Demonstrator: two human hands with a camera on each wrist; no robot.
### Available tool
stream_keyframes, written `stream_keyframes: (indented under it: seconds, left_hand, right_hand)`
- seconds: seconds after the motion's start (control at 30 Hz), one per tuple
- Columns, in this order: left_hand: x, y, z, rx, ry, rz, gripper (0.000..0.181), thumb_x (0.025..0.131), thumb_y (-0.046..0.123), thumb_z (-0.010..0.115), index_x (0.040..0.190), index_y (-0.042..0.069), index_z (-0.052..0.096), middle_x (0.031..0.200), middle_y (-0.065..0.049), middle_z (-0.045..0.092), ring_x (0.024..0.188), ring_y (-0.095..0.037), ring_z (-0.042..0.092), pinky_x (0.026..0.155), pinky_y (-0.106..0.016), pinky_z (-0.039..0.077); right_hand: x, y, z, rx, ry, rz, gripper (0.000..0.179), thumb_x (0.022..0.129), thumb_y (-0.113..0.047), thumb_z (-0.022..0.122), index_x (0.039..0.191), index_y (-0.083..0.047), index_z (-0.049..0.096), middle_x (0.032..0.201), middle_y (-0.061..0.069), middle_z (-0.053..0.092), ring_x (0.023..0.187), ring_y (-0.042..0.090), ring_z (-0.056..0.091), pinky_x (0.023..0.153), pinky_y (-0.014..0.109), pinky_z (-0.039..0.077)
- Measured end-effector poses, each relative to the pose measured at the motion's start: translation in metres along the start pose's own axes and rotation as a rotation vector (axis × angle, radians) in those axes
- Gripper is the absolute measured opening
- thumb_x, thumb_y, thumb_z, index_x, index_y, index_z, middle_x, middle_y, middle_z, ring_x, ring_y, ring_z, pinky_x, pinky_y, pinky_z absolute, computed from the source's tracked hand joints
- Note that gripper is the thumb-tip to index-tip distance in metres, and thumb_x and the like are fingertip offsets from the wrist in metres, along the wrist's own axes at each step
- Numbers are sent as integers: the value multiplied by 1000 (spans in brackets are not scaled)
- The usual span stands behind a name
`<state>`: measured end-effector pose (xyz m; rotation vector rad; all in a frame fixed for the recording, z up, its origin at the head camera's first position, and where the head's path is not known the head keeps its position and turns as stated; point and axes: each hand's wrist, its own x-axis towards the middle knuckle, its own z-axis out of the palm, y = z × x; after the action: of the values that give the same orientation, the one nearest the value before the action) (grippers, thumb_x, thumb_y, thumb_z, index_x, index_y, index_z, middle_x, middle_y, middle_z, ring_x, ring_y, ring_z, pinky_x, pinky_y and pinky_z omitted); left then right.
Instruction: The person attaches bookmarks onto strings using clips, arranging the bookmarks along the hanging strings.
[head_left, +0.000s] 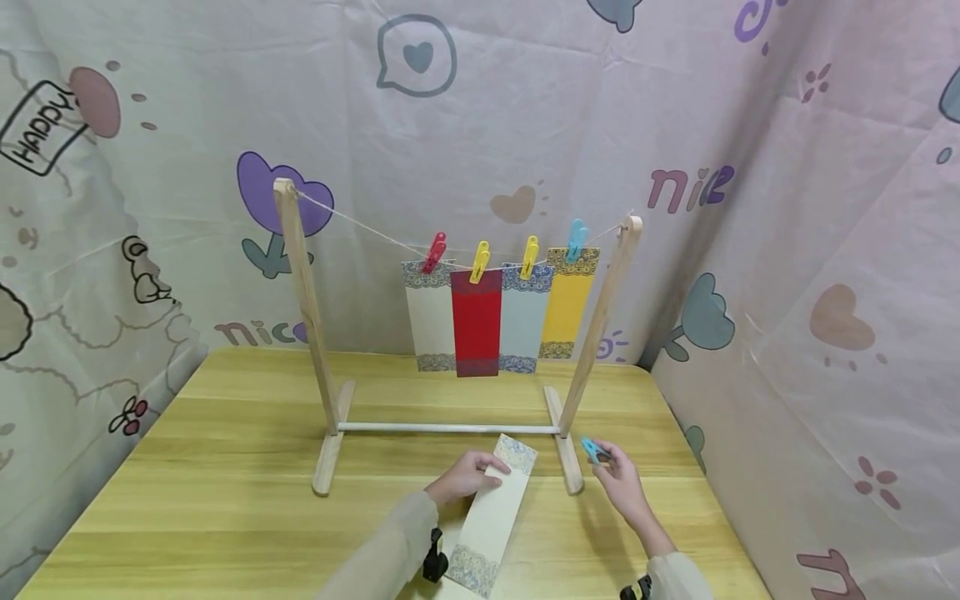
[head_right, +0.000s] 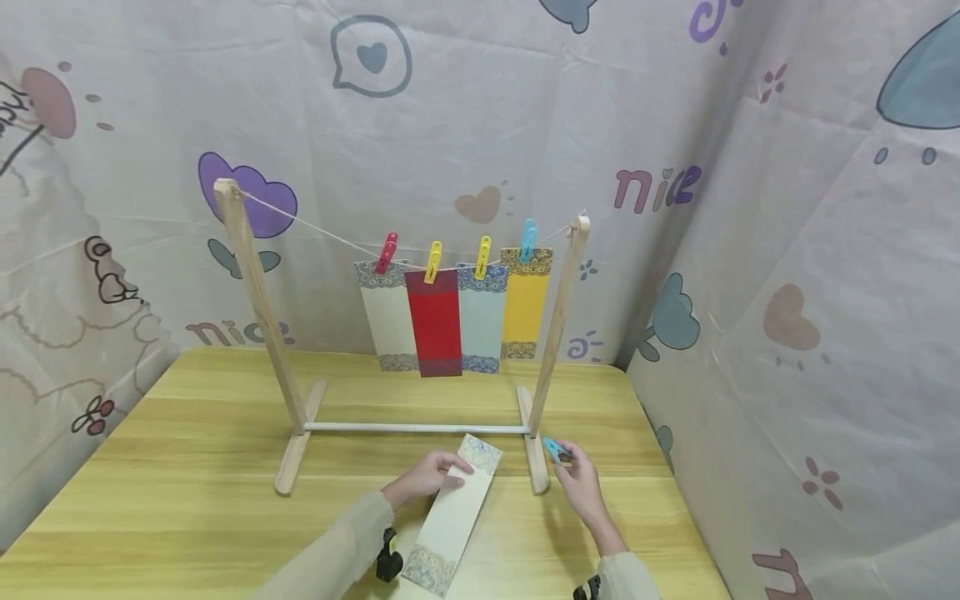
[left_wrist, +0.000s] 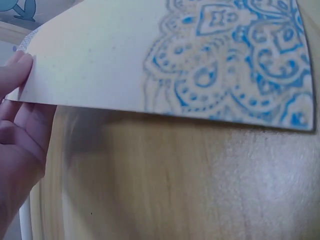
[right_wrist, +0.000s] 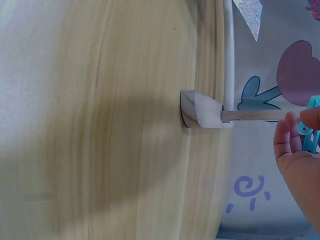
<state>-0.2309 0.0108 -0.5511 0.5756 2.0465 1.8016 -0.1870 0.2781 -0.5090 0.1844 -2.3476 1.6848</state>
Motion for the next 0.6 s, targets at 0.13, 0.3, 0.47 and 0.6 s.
stream_keyframes:
  seconds: [0.13,0.3,0.47,0.6]
  left_hand:
    - [-8,17,-3,-31,-6,33,20,77,-12,57,96,-11,61,103,-21,58,74,-21,59,62,-31,52]
    - [-12,26,-8,-17,-11,82,18,78,-11,56,96,-12,61,105,-23,57,85,-22,57,65,-29,51]
    - [-15,32,-10,-16,9,87,17,79,-11,56,95,-10,62,105,-20,58,90,-24,55,65,-28,51]
    - [-18,38,-13,-30,29,72,17,81,-10,55,96,-11,62,105,-20,58,89,-22,56,64,-28,51]
  right_hand:
    - [3,-4,1,0,-1,-17,32,83,12,50,115,15,46,101,26,53,88,32,57,71,21,49]
    - [7,-9,1,-10,-12,-58,32,86,9,49,117,15,44,97,23,54,83,15,58,70,29,50]
    - [13,-13,1,-25,-12,-107,32,86,9,49,118,13,45,94,20,55,79,3,55,68,23,49]
    - [18,-16,2,-37,-5,-158,32,85,10,49,117,11,47,92,19,55,78,4,54,66,18,48]
